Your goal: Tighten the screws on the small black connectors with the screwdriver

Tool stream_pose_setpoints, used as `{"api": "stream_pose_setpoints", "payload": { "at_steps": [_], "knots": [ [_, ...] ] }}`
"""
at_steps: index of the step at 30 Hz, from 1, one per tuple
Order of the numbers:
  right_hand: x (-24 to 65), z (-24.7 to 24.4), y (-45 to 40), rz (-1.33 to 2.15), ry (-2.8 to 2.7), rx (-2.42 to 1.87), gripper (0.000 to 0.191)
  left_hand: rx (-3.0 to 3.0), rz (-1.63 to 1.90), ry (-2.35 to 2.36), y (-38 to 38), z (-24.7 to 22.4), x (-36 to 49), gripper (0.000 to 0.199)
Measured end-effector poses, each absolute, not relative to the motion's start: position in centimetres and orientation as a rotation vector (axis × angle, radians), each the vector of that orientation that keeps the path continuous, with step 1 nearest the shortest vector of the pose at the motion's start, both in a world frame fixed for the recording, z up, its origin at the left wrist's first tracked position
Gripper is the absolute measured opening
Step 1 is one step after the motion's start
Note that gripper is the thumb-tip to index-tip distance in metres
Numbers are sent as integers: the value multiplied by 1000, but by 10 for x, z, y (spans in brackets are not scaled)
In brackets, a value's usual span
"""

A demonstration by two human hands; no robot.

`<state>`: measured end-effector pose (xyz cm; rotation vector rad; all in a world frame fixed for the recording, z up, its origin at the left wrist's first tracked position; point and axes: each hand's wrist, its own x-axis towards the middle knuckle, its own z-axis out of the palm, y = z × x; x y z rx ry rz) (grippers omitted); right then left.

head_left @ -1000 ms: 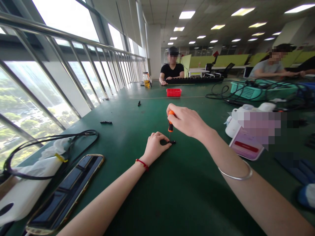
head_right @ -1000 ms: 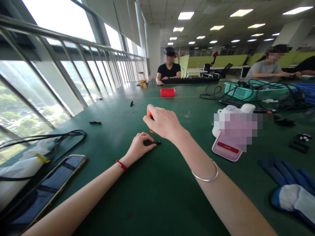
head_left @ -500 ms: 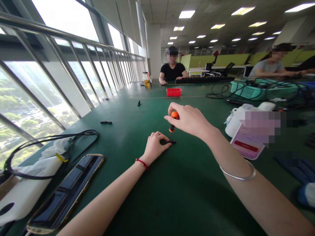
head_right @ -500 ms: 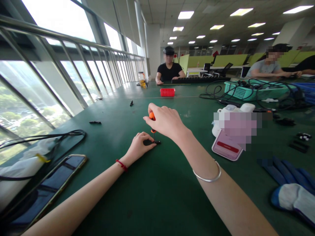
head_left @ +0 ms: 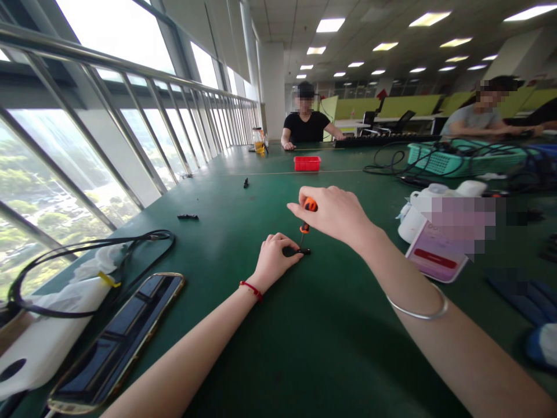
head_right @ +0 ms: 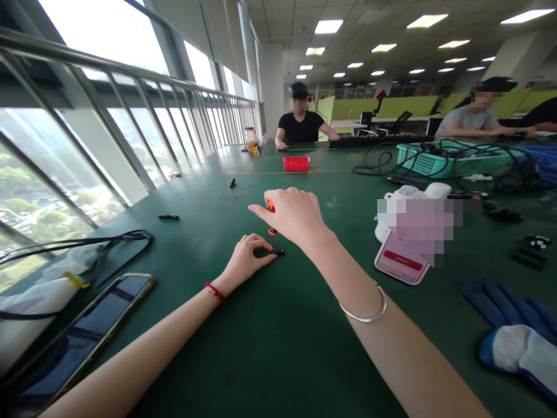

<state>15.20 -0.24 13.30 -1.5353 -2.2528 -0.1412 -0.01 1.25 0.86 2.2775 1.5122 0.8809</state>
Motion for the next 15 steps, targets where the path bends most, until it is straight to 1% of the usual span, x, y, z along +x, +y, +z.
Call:
{"api": "stream_pose_setpoints", "payload": {
  "at_steps": [2,5,8,11,14,15],
  "knots": [
    [151,132,-2,-181,-2249,-1533,31,2276,884,1508,13,8,0,10],
    [151,132,-3,-170,-2250,-1499,18,2279,883,1507,13,6,-1,11],
    [153,133,-5,-82,-2261,-1470,27,2289,888,1501,13,5,-1,12],
    [153,132,-5,-84,-2278,-1487,17,2297,890,1497,13,6,-1,11],
    [149,130,-3,-161,-2278,-1498,24,2286,874,1503,13,7,-1,10],
    [148,130,-3,-171,-2289,-1472,22,2280,871,1505,13,8,-1,10]
  ]
}}
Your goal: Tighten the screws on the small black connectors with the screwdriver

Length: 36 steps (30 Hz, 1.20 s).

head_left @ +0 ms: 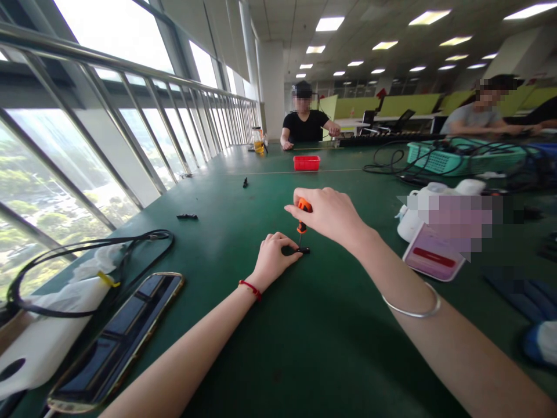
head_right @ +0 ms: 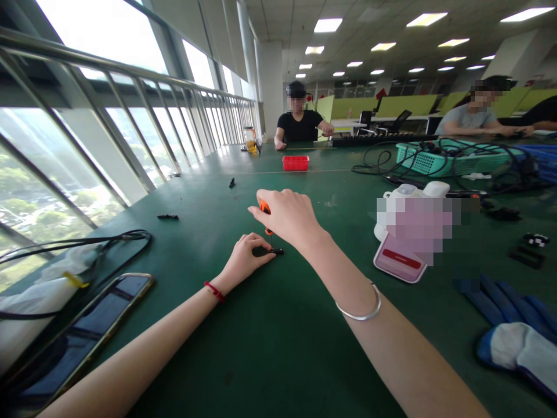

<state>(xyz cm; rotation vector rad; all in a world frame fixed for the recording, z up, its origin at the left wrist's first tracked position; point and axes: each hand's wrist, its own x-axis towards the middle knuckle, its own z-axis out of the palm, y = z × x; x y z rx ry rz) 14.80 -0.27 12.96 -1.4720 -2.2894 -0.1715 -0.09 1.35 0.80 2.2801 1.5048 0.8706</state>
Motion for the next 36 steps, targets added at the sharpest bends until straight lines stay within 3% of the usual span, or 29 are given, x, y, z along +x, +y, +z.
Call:
{"api": "stream_pose_setpoints", "payload": {
  "at_steps": [3,10,12,16,19,24,28,31,36],
  "knots": [
    [147,128,-2,-132,-2359,-1354,14,2271,866,1500,14,9,-1,10],
    [159,130,1,1,-2398,-1331,24,2278,859,1485,14,9,-1,12],
    [158,130,2,-28,-2377,-1342,16,2278,862,1487,13,9,-1,11],
    [149,129,3,-158,-2288,-1413,31,2273,870,1491,14,8,-1,10],
    [148,129,2,-190,-2296,-1420,20,2276,876,1486,15,7,-2,11],
    [153,132,-1,-133,-2295,-1467,20,2277,874,1492,14,8,-1,10],
    [151,134,-4,-210,-2282,-1493,32,2272,875,1487,13,8,-1,10],
    [150,134,-5,-208,-2274,-1485,20,2269,872,1486,14,8,-1,10],
    [150,133,-6,-144,-2247,-1526,26,2267,865,1492,14,9,-1,10]
  ]
}}
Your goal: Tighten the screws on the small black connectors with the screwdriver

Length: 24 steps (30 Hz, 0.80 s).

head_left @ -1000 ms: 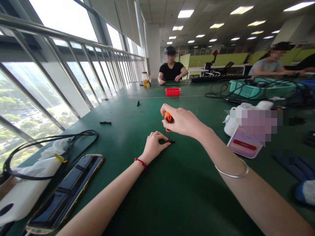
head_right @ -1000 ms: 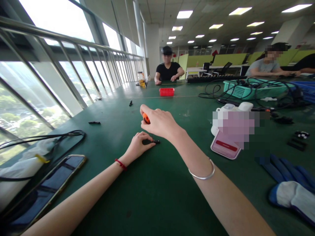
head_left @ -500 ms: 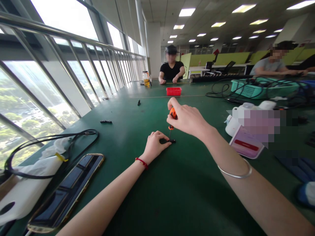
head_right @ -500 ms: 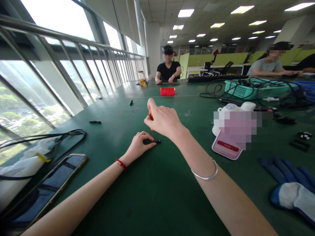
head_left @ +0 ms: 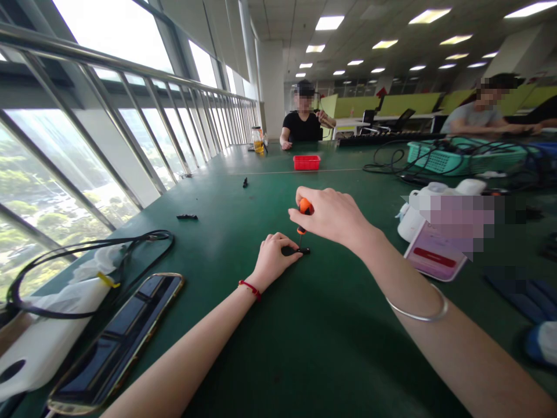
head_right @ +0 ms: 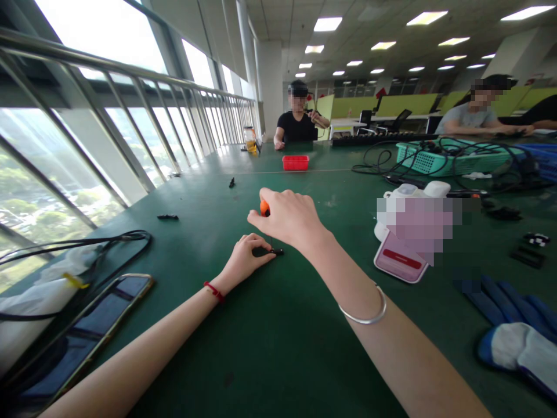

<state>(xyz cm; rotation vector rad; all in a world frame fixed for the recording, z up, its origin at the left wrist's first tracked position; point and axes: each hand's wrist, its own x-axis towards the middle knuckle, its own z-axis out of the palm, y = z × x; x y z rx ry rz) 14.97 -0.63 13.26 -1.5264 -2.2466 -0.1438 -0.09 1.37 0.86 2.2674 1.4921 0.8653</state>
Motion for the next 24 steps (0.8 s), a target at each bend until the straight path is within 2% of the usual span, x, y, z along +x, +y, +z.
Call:
{"api": "stream_pose_setpoints", "payload": {
  "at_steps": [2,5,6,10,13,18,22,24],
  "knots": [
    [149,132,-6,-134,-2235,-1521,33,2269,867,1489,14,9,-1,10],
    [148,131,-5,-86,-2221,-1494,18,2266,865,1494,13,9,-1,10],
    [148,131,-5,-80,-2219,-1490,18,2266,866,1494,13,9,-2,10],
    [148,131,-6,-112,-2218,-1498,23,2269,872,1489,13,10,-2,10],
    [148,131,-6,-139,-2196,-1504,38,2262,868,1489,12,10,-1,9],
    [147,132,-7,-161,-2166,-1503,15,2266,873,1487,13,9,-1,10],
    [147,130,-5,-112,-2171,-1550,27,2264,864,1495,12,10,-1,10],
    [147,128,-3,-93,-2152,-1553,25,2263,859,1498,12,11,-1,11]
  ]
}}
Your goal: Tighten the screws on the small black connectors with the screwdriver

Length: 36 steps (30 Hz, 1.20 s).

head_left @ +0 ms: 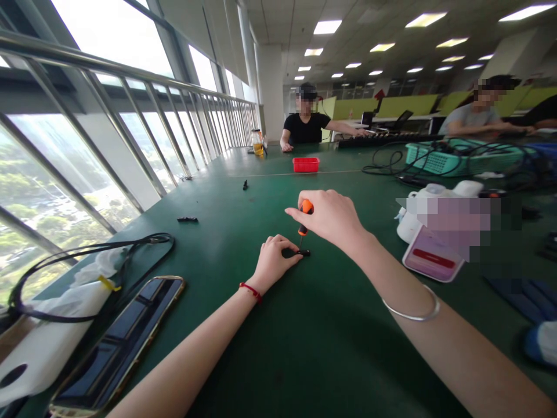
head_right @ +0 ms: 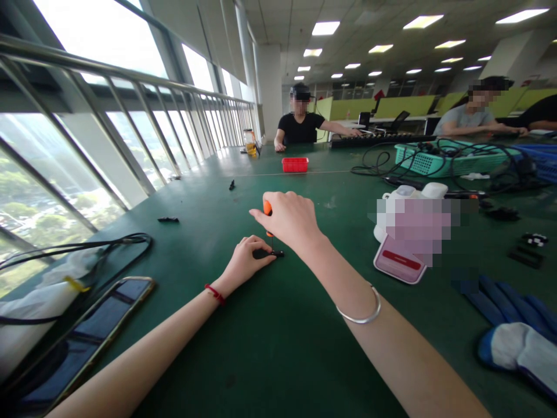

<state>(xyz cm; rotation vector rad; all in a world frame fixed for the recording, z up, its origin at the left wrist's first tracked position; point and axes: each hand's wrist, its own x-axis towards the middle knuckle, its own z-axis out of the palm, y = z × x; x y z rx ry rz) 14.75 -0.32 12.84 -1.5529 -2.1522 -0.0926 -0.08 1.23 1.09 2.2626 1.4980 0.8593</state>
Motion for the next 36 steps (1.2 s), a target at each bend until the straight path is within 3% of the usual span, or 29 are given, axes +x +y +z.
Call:
{"api": "stream_pose_setpoints", "payload": {
  "at_steps": [2,36],
  "knots": [
    [148,128,-2,-44,-2135,-1527,16,2264,855,1503,12,11,-1,11],
    [161,107,25,178,-1871,-1331,21,2438,835,1357,18,8,-10,10]
  ]
}}
